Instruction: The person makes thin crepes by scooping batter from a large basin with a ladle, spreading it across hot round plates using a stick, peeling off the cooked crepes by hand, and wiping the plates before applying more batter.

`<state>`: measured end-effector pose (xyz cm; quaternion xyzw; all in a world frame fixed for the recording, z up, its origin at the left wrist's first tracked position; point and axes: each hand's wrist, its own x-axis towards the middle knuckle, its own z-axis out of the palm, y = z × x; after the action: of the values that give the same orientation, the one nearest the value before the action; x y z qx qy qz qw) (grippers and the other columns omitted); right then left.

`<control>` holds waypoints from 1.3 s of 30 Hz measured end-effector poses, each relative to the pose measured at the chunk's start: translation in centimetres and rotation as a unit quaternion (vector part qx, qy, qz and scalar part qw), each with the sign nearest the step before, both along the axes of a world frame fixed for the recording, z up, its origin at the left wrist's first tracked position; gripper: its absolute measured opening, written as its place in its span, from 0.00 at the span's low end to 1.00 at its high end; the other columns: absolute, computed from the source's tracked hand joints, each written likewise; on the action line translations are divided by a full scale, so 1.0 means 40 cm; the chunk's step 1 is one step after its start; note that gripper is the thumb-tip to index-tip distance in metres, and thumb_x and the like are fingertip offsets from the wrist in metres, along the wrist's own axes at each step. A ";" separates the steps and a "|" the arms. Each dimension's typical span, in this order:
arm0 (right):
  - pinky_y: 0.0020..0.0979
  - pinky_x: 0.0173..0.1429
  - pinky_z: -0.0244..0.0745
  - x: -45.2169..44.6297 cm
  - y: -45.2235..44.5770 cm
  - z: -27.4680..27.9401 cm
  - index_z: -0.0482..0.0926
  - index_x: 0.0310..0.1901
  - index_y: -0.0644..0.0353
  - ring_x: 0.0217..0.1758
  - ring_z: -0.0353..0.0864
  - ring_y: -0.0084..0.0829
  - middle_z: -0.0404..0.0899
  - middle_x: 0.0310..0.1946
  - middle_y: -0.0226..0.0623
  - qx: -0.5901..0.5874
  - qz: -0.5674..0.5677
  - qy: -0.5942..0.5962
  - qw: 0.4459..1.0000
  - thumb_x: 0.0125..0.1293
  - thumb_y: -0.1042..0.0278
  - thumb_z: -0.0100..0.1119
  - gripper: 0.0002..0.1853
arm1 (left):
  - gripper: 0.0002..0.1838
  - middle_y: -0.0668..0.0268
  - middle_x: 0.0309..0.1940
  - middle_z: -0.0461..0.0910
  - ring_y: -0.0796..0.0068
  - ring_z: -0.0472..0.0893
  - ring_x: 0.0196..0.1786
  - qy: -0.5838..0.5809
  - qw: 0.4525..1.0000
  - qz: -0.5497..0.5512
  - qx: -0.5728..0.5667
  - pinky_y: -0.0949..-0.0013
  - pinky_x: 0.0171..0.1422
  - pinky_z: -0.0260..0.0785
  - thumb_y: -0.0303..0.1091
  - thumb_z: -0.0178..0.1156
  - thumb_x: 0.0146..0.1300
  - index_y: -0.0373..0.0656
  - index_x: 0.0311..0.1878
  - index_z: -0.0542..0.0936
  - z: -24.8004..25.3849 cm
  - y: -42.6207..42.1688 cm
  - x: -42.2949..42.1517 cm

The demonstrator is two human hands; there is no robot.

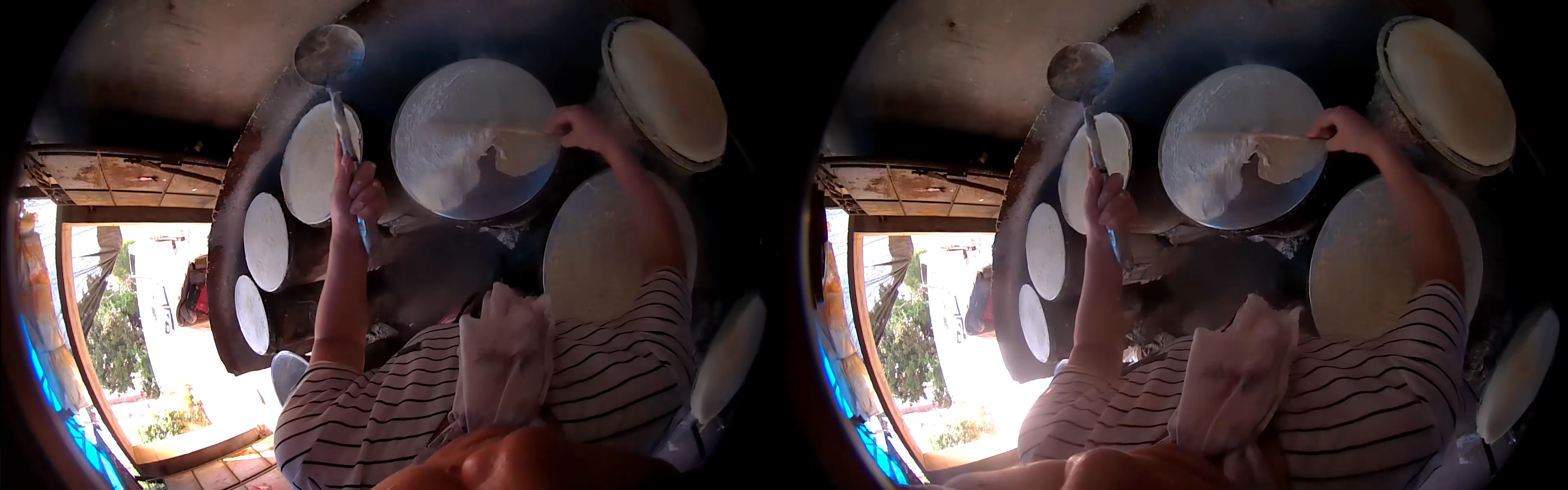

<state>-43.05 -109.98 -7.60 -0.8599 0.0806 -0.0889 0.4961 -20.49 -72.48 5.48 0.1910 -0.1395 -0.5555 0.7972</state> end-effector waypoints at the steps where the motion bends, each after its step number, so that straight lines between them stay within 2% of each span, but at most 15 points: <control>1: 0.28 0.46 0.75 -0.001 0.031 -0.001 0.82 0.42 0.65 0.40 0.82 0.28 0.83 0.37 0.39 0.010 0.031 -0.025 0.999 0.39 0.85 0.61 0.21 | 0.16 0.75 0.16 0.55 0.88 0.54 0.10 0.019 1.000 -0.021 -0.012 0.83 0.11 0.49 0.41 0.40 0.75 0.63 0.64 0.65 -0.009 -0.037 -0.010; 4: 0.28 0.44 0.75 -0.146 0.081 0.026 0.83 0.41 0.63 0.38 0.83 0.32 0.83 0.36 0.39 -0.040 0.079 -0.055 0.995 0.42 0.83 0.61 0.19 | 0.15 0.76 0.10 0.52 0.87 0.53 0.08 0.081 0.995 -0.065 -0.002 0.82 0.11 0.49 0.46 0.43 0.74 0.50 0.37 0.75 0.018 -0.060 -0.059; 5: 0.28 0.44 0.75 -0.221 0.097 0.039 0.83 0.40 0.62 0.39 0.82 0.32 0.83 0.37 0.38 -0.040 0.019 0.000 0.999 0.42 0.84 0.61 0.19 | 0.15 0.76 0.09 0.52 0.87 0.53 0.08 0.060 0.996 -0.054 0.031 0.82 0.11 0.49 0.46 0.43 0.74 0.50 0.36 0.75 0.021 -0.050 -0.069; 8: 0.29 0.44 0.75 -0.234 0.174 0.008 0.83 0.39 0.61 0.43 0.82 0.32 0.83 0.40 0.36 -0.033 -0.102 -0.019 0.994 0.43 0.83 0.63 0.18 | 0.10 0.75 0.15 0.56 0.88 0.56 0.11 0.112 0.985 -0.124 -0.033 0.83 0.12 0.51 0.42 0.43 0.74 0.62 0.54 0.71 -0.014 -0.091 -0.093; 10: 0.30 0.45 0.75 -0.231 0.222 -0.029 0.83 0.39 0.60 0.44 0.81 0.33 0.82 0.42 0.36 -0.091 -0.112 -0.073 0.987 0.45 0.83 0.64 0.16 | 0.21 0.74 0.18 0.58 0.89 0.59 0.13 0.140 0.979 -0.136 -0.054 0.83 0.12 0.53 0.40 0.43 0.74 0.73 0.67 0.63 -0.025 -0.162 -0.128; 12: 0.32 0.46 0.76 -0.293 0.283 -0.062 0.84 0.38 0.59 0.46 0.81 0.33 0.82 0.43 0.36 -0.214 -0.075 -0.105 0.968 0.47 0.83 0.62 0.15 | 0.22 0.73 0.19 0.59 0.88 0.59 0.13 0.131 0.972 -0.171 -0.096 0.84 0.13 0.53 0.41 0.45 0.73 0.72 0.68 0.62 -0.017 -0.138 -0.137; 14: 0.31 0.46 0.76 -0.449 0.401 -0.073 0.83 0.39 0.59 0.45 0.81 0.32 0.82 0.43 0.36 -0.167 -0.185 -0.085 0.965 0.52 0.81 0.60 0.12 | 0.24 0.70 0.22 0.61 0.85 0.60 0.13 0.015 0.975 -0.179 -0.128 0.83 0.14 0.54 0.45 0.45 0.72 0.72 0.70 0.57 0.020 -0.038 -0.100; 16: 0.28 0.42 0.75 -0.428 0.581 -0.123 0.81 0.44 0.61 0.42 0.80 0.28 0.82 0.42 0.35 0.182 -0.327 -0.027 0.927 0.54 0.79 0.59 0.14 | 0.26 0.70 0.22 0.61 0.85 0.59 0.14 -0.150 0.978 -0.097 -0.108 0.82 0.15 0.53 0.48 0.45 0.72 0.72 0.71 0.55 0.047 0.058 -0.044; 17: 0.23 0.35 0.73 -0.274 0.735 -0.003 0.77 0.51 0.63 0.36 0.79 0.23 0.82 0.41 0.34 0.431 -0.361 -0.083 0.823 0.55 0.75 0.61 0.20 | 0.26 0.70 0.22 0.61 0.85 0.59 0.14 -0.195 0.978 -0.034 -0.065 0.81 0.15 0.53 0.48 0.44 0.72 0.72 0.72 0.53 0.053 0.103 -0.044; 18: 0.21 0.31 0.70 -0.129 0.842 0.076 0.73 0.56 0.62 0.31 0.78 0.20 0.82 0.40 0.35 0.404 -0.377 -0.071 0.831 0.57 0.73 0.61 0.23 | 0.27 0.71 0.22 0.60 0.85 0.58 0.14 -0.243 0.969 0.022 -0.033 0.81 0.15 0.52 0.48 0.43 0.72 0.71 0.72 0.52 0.070 0.122 -0.048; 20: 0.18 0.25 0.63 0.136 0.954 -0.010 0.70 0.59 0.60 0.27 0.73 0.18 0.81 0.39 0.37 0.506 -0.308 -0.070 0.803 0.63 0.64 0.61 0.24 | 0.28 0.74 0.20 0.58 0.86 0.57 0.14 -0.310 0.946 0.091 0.023 0.80 0.15 0.50 0.45 0.43 0.72 0.66 0.73 0.50 0.106 0.175 -0.059; 22: 0.22 0.26 0.64 0.304 1.029 -0.103 0.65 0.65 0.56 0.25 0.71 0.19 0.81 0.39 0.39 0.565 -0.292 -0.089 0.766 0.70 0.67 0.52 0.23 | 0.27 0.75 0.18 0.57 0.87 0.56 0.14 -0.345 0.929 0.121 0.053 0.80 0.15 0.49 0.43 0.42 0.73 0.64 0.73 0.51 0.114 0.253 -0.041; 26: 0.22 0.20 0.54 0.257 1.178 -0.102 0.65 0.66 0.51 0.18 0.59 0.14 0.69 0.25 0.26 0.609 -0.393 -0.133 0.676 0.71 0.65 0.52 0.23 | 0.27 0.75 0.18 0.57 0.88 0.53 0.13 -0.341 0.917 0.163 0.124 0.80 0.14 0.47 0.37 0.44 0.73 0.64 0.72 0.54 0.112 0.372 -0.004; 36: 0.22 0.17 0.54 0.107 0.947 -0.064 0.72 0.59 0.53 0.15 0.57 0.16 0.63 0.20 0.23 0.506 -0.515 -0.211 0.659 0.69 0.66 0.52 0.17 | 0.30 0.75 0.19 0.57 0.87 0.55 0.15 -0.368 0.917 0.105 0.111 0.80 0.15 0.48 0.32 0.45 0.72 0.61 0.74 0.50 0.083 0.326 0.003; 39: 0.22 0.18 0.59 0.079 1.038 -0.069 0.75 0.54 0.56 0.14 0.61 0.18 0.70 0.22 0.27 0.324 -0.507 -0.061 0.796 0.69 0.62 0.50 0.15 | 0.30 0.76 0.19 0.57 0.87 0.55 0.15 -0.360 0.923 0.064 0.117 0.79 0.15 0.47 0.32 0.46 0.72 0.61 0.74 0.50 0.047 0.281 -0.019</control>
<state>-39.88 -68.45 -10.37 -0.4772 0.4986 -0.3491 0.6338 -21.27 -61.25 7.34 0.4786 -0.3382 -0.4096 0.6992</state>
